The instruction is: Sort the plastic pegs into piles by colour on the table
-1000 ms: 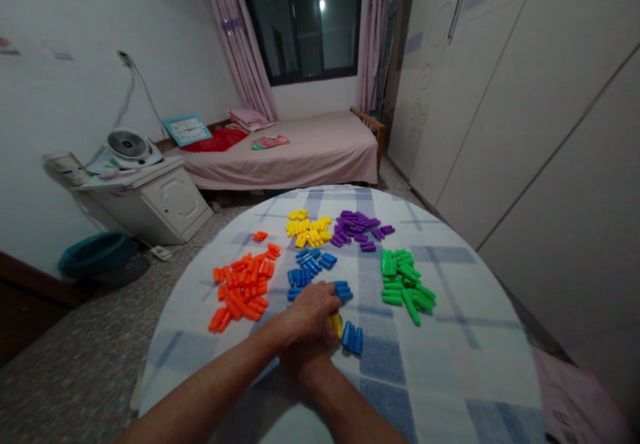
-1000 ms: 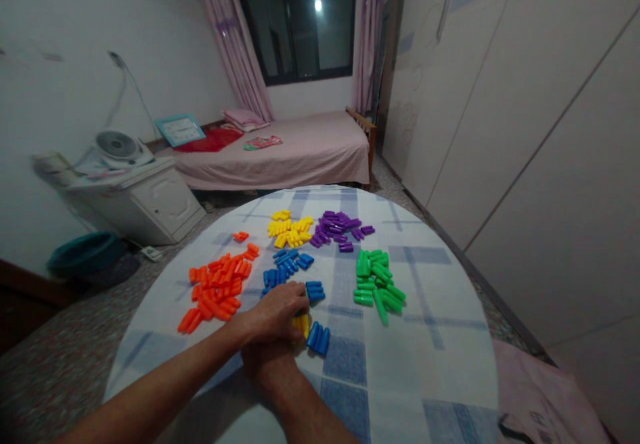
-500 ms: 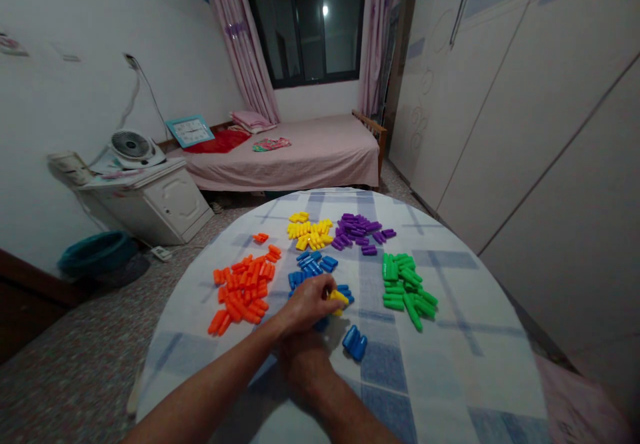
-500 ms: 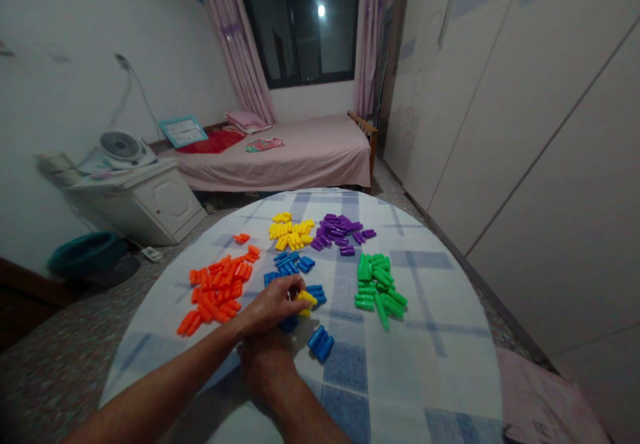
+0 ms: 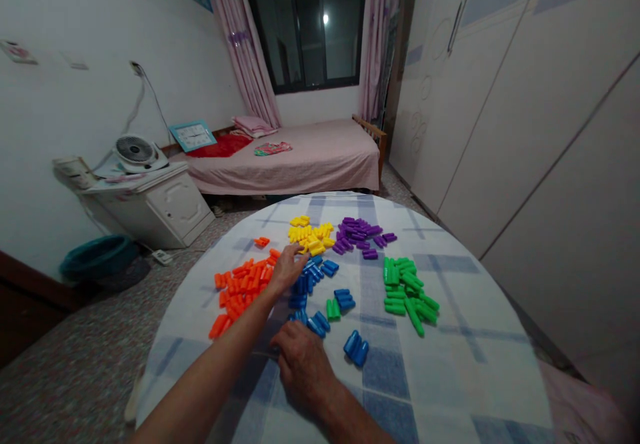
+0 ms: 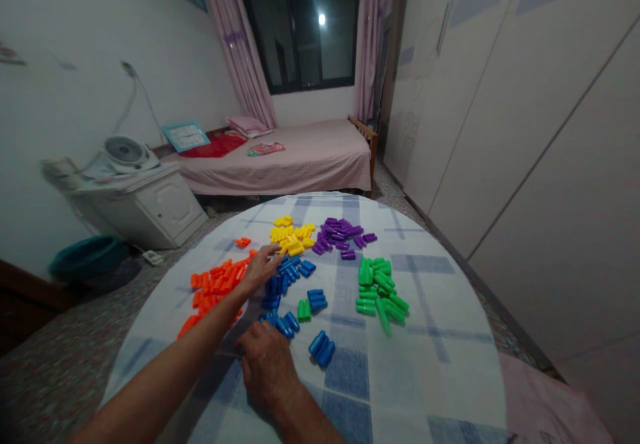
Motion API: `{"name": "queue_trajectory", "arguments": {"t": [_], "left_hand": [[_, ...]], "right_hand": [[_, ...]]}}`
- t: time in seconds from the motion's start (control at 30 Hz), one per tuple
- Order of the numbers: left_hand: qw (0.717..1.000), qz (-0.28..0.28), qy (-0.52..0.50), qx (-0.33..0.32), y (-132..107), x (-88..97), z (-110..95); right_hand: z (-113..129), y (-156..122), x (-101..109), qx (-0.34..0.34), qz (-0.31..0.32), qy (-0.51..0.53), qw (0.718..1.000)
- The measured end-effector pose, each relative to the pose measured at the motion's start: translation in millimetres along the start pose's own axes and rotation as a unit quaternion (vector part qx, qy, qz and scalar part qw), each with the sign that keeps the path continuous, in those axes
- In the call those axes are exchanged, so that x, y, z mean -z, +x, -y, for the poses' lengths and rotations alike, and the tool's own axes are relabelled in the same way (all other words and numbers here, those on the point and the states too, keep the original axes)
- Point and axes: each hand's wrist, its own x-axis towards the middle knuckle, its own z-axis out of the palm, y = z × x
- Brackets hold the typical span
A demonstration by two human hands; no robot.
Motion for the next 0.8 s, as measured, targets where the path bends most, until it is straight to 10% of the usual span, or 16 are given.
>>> {"name": "queue_trajectory", "arguments": {"t": [0.4, 0.8], "left_hand": [[0.994, 0.08, 0.013, -0.076, -41.8, -16.4, 12.4], [0.974, 0.089, 0.137, -0.158, -14.1, -34.7, -3.5]], "right_hand": [[-4.9, 3.3, 4.9, 0.02, -0.134, 0.04, 0.99], [-8.3, 4.7, 1.2, 0.021, -0.136, 0.043, 0.99]]}}
